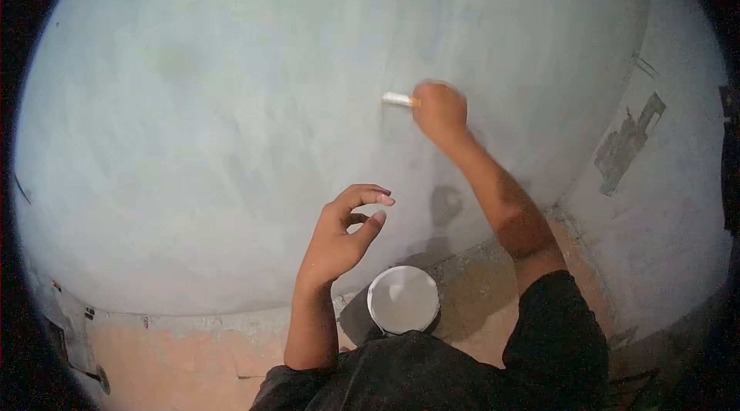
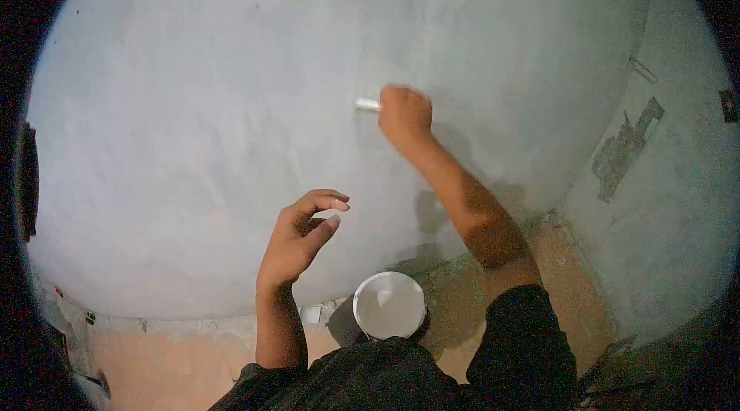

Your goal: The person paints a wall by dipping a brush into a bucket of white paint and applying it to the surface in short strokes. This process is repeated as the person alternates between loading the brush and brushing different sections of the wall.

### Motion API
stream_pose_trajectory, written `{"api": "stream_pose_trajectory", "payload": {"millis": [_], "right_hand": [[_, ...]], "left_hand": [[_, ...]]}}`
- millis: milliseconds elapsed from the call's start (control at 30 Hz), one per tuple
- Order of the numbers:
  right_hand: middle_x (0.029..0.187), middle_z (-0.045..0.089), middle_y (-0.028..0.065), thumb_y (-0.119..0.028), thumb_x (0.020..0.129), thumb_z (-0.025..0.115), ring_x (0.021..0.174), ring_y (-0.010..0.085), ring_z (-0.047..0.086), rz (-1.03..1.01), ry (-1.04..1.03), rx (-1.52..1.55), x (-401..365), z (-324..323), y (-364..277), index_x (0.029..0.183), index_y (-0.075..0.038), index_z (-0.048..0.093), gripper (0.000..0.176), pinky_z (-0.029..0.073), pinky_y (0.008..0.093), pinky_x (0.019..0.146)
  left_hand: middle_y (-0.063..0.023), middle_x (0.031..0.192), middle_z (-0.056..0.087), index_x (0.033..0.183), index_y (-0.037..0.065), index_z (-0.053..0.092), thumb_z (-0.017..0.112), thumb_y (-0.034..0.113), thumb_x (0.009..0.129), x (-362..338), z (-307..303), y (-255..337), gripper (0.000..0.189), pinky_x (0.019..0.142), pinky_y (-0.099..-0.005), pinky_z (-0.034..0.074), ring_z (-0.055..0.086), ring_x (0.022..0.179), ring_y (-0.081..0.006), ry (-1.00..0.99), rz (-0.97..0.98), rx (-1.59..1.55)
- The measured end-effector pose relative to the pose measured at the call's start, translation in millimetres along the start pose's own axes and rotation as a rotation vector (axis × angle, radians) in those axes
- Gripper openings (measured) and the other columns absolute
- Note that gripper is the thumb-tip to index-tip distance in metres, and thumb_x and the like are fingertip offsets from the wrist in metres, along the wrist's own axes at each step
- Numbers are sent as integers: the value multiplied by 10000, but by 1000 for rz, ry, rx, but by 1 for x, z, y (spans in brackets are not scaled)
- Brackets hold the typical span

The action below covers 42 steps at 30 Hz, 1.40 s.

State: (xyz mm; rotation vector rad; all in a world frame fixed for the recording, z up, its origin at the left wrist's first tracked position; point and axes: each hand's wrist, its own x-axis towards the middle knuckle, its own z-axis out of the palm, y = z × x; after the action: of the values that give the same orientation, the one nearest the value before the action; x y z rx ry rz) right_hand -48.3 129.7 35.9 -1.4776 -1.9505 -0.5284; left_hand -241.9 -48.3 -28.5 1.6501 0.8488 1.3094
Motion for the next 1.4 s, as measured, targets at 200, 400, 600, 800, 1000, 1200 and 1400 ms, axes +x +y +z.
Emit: {"api": "stream_pose_trajectory", "payload": {"millis": [200,400,600,800,1000,1200,1400], "right_hand": [[824,686,162,-248,788,713,770,307,662,86,145,170,27,-37,1,900,-45,731,232,515,414,690],[579,518,20,-470,895,643,419,125,414,671,-142,1020,-8,14,14,952,-10,687,465,335,308,404],[533,363,-40,-535,946,541,385,67,258,824,-471,1562,-58,80,11,1039,5,598,551,210,265,384],[526,351,-55,-514,976,494,384,73,267,1010,-639,1603,-81,94,-7,1080,-26,558,504,240,271,385],[527,369,-74,-386,1007,460,360,55,257,992,-868,1686,-59,54,17,926,-55,517,346,187,235,322],[531,364,-70,-240,1016,370,352,27,229,856,-863,1577,45,15,17,852,-44,517,295,161,220,306],[526,357,-60,-349,1036,361,346,50,217,653,-513,1388,40,-53,-22,857,-45,510,382,164,232,318]], "left_hand": [[-72,1204,589,1043,71,657,569,-37,865,-3,4,6,227,886,-326,450,549,1091,-178,-4,-1,1],[-77,1192,591,1055,70,652,558,-43,874,-5,1,-6,233,873,-310,445,543,1103,-174,-10,-13,-41],[-72,1188,591,1056,61,648,562,-44,876,-3,8,-6,226,882,-304,443,539,1103,-167,-48,-44,-34],[-78,1194,596,1053,54,647,551,-65,862,3,7,-2,245,878,-305,448,541,1102,-170,-44,-32,-62],[-69,1175,605,1043,63,653,555,-60,859,1,5,-2,242,858,-306,447,549,1094,-163,-31,-55,-42],[-72,1184,605,1048,69,656,554,-50,868,0,6,-4,239,929,-326,433,549,1105,-182,-16,-21,-62],[-65,1185,602,1047,77,659,553,-56,870,0,5,-8,245,876,-311,438,548,1103,-170,-27,-41,-61]]}}
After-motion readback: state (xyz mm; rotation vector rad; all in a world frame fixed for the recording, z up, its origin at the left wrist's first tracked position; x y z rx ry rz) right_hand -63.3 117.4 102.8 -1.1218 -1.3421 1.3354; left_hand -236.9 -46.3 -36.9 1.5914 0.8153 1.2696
